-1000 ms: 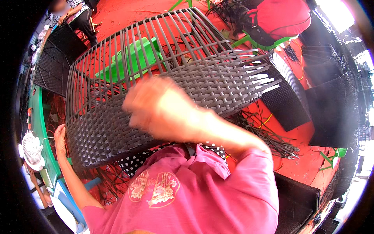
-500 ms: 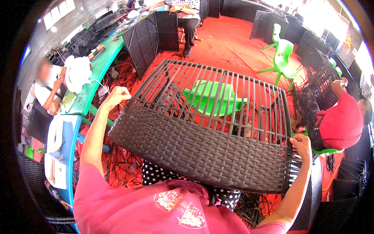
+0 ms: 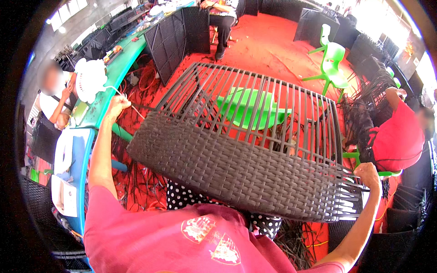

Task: The person weaves a dark plastic strip into the frame of a basket while sitting on the floor. They interlace the strip through vertical bars, periodically tapping the basket to tighten the weave and rotating it to access different sections.

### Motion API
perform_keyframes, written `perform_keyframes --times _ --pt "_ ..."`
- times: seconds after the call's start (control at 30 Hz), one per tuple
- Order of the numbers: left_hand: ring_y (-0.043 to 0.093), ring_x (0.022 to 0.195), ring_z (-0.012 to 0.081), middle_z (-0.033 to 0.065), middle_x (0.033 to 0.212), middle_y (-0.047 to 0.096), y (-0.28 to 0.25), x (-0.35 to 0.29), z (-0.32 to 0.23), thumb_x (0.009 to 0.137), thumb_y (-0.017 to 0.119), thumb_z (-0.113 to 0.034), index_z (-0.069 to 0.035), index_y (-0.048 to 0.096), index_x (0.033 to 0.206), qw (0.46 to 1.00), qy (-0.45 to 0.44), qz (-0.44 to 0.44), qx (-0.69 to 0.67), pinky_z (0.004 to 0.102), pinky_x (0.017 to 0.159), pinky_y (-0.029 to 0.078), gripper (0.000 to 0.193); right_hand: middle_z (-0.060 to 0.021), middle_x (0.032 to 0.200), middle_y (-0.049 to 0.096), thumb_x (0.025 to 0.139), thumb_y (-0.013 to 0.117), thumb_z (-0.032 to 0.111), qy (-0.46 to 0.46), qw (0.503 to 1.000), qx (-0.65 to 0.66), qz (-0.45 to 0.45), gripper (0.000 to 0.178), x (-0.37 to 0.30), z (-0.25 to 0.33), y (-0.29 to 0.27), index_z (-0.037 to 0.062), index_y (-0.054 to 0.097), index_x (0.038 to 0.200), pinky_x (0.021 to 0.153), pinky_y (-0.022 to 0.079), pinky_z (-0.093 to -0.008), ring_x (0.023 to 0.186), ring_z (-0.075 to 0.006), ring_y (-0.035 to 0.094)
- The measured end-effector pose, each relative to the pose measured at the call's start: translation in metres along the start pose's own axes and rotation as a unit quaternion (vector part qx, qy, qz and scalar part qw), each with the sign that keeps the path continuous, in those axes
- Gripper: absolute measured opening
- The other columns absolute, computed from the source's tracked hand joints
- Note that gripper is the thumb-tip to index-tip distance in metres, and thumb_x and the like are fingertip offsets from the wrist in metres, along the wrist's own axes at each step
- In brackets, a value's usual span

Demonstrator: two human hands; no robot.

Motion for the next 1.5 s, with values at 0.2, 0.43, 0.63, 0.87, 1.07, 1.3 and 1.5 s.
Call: perform_keyframes --times 0.2,0.43,0.63,0.87,1.07,1.3,1.5 --pt "0.059 0.096 0.0200 0.0050 0.103 0.062 0.052 -0.016 -0.068 0.085 0.057 -0.023 -0.006 0.059 0.104 0.944 0.223 0.013 0.245 0.0349 0.082 0.044 0.025 -0.0162 0.054 0.052 0.066 0.062 0.016 -0.077 0.984 -0.137 -0.086 0.017 0.013 0.060 -0.017 -0.0005 0.059 0.064 0.053 0.043 -0.0368 0.052 -0.0267 0.055" --pt "0.055 0.090 0.0124 0.0028 0.099 0.061 0.136 -0.020 -0.092 0.087 0.059 -0.021 -0.003 0.059 0.107 0.949 0.141 0.276 0.062 0.0284 0.079 0.044 0.027 -0.0126 0.054 0.044 0.071 0.061 0.017 -0.052 0.988 -0.146 -0.009 0.023 -0.001 -0.015 -0.028 0.0014 0.047 0.060 0.051 0.035 -0.0384 0.051 -0.0272 0.048" --pt "0.050 0.079 0.0105 0.0021 0.081 0.055 0.130 -0.035 -0.097 0.086 0.056 -0.016 0.002 0.058 0.083 0.951 0.132 0.274 0.055 0.0259 0.074 0.040 0.018 -0.0067 0.067 0.052 0.072 0.059 0.016 -0.373 0.841 -0.387 -0.068 0.010 -0.031 -0.025 -0.008 0.0080 0.054 0.067 0.061 0.040 -0.0379 0.068 -0.0248 0.054" --pt "0.032 0.062 0.0055 -0.0053 0.067 0.035 0.105 0.018 -0.026 0.087 0.056 -0.017 -0.007 0.045 0.072 0.963 0.114 0.233 0.065 0.0243 0.054 0.028 0.022 -0.0052 0.076 0.065 0.071 0.064 0.016 0.081 0.986 -0.145 0.032 0.019 -0.048 -0.105 -0.046 0.0028 0.068 0.084 0.066 0.046 -0.0298 0.067 -0.0158 0.060" --pt "0.032 0.066 0.0048 -0.0071 0.070 0.035 0.063 0.027 0.017 0.088 0.058 -0.021 -0.010 0.046 0.074 0.978 0.062 0.194 0.034 0.0224 0.058 0.028 0.022 -0.0056 0.071 0.064 0.075 0.064 0.016 0.089 0.991 0.103 0.000 0.020 -0.054 -0.082 -0.037 0.0002 0.068 0.087 0.055 0.045 -0.0267 0.061 -0.0115 0.058" --pt "0.034 0.069 0.0090 -0.0040 0.072 0.036 0.035 0.051 0.068 0.089 0.054 -0.016 -0.006 0.045 0.073 0.974 0.083 0.172 0.125 0.0252 0.063 0.031 0.021 -0.0011 0.067 0.061 0.077 0.063 0.018 0.108 0.990 0.090 0.009 0.015 -0.016 -0.083 -0.006 0.0064 0.067 0.086 0.053 0.044 -0.0261 0.058 -0.0108 0.053" --pt "0.037 0.073 0.0106 -0.0007 0.077 0.037 0.021 0.048 0.086 0.089 0.054 -0.017 -0.003 0.044 0.075 0.978 0.053 0.164 0.118 0.0264 0.067 0.033 0.022 0.0014 0.062 0.056 0.076 0.055 0.015 0.157 0.970 0.145 0.115 0.012 -0.005 -0.088 0.027 0.0047 0.062 0.077 0.050 0.040 -0.0239 0.055 -0.0077 0.050"
Point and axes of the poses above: each hand's wrist, its own x-axis towards the middle knuckle, its own y-axis out of the palm, z = x × y, the point moved 9 cm from there along x, towards the middle knuckle
